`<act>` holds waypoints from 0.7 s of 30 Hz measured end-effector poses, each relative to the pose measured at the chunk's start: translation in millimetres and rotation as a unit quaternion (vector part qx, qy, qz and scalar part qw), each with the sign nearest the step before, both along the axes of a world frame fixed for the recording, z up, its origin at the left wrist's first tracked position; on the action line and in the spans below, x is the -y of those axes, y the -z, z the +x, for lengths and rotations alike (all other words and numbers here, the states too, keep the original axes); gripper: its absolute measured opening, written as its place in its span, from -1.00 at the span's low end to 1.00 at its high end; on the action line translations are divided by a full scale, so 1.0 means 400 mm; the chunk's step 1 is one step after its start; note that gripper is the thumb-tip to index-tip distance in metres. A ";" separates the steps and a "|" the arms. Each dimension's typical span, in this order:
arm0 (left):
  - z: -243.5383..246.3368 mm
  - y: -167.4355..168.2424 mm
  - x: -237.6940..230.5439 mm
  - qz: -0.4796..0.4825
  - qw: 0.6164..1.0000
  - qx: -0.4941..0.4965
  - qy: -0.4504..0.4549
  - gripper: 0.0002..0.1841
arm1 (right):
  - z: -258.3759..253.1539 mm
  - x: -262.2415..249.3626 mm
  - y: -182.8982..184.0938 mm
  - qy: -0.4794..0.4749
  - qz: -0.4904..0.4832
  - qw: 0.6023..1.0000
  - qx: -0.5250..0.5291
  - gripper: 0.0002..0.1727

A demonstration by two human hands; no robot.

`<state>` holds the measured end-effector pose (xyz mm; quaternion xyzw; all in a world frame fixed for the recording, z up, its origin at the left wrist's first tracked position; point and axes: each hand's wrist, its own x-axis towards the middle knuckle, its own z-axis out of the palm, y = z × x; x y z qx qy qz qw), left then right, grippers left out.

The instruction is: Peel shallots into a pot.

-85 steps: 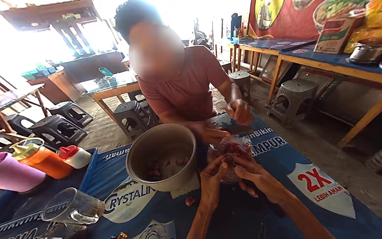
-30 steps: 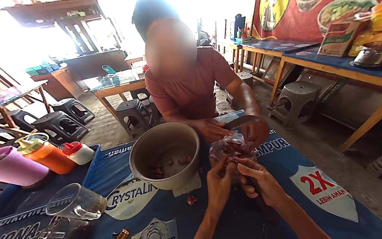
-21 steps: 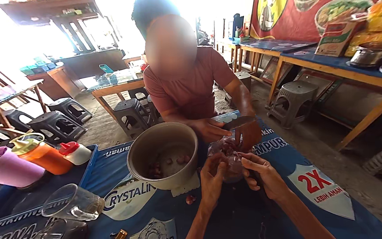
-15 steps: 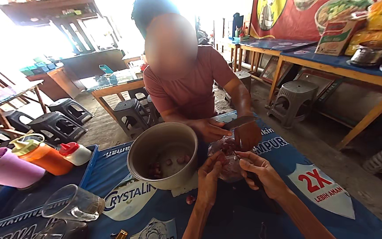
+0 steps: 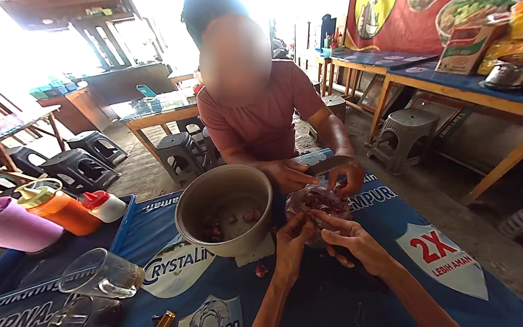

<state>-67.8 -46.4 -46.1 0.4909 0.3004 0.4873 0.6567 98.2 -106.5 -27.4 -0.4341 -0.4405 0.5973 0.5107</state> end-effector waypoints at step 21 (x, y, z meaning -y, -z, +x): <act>0.018 0.019 0.022 0.120 0.989 -0.028 -0.077 -0.74 | -0.020 0.010 -0.005 0.028 -0.031 0.998 -0.044 -0.47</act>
